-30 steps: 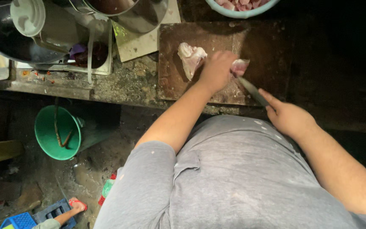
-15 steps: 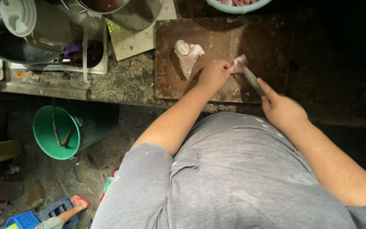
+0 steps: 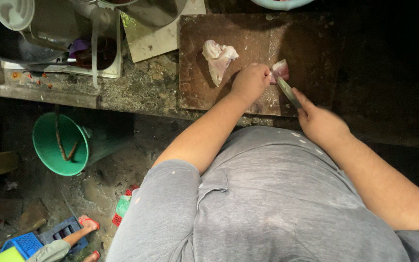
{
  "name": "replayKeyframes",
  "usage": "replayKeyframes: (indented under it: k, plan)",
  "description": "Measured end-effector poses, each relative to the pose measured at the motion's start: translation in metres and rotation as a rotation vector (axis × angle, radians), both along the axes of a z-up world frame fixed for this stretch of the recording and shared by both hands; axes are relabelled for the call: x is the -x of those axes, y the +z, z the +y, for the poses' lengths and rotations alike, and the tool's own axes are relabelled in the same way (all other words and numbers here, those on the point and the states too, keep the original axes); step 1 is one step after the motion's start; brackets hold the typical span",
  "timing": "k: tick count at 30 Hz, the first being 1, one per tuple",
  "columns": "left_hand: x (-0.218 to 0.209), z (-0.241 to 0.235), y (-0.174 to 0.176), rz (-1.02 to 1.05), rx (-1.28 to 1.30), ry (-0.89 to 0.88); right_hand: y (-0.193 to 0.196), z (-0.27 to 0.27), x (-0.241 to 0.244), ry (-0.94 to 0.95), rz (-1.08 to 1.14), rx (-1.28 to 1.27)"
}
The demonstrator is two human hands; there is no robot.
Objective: The person slices meat on a wooden cutting board using a knife, placing the sliced pieces into a blue plastic bowl.
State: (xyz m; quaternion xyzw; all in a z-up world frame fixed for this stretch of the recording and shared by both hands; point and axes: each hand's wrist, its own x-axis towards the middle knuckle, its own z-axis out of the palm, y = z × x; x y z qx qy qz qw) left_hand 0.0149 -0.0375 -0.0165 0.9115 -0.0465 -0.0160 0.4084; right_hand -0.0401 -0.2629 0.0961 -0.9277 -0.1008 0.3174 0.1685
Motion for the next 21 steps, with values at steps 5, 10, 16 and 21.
replayKeyframes:
  k: [5,10,16,21]
  plan:
    - [-0.003,0.003,-0.006,0.104,-0.018,-0.025,-0.015,0.017,-0.022,-0.007,0.065,-0.048]
    - [-0.008,0.000,-0.010,0.069,-0.091,-0.059,-0.024,0.032,-0.040,0.023,0.044,-0.091]
    - [-0.012,0.002,-0.009,0.022,-0.117,0.000,0.016,-0.011,-0.005,0.117,0.160,0.193]
    - [-0.011,0.017,-0.002,0.032,-0.286,0.037,0.034,-0.035,0.006,0.050,0.242,0.211]
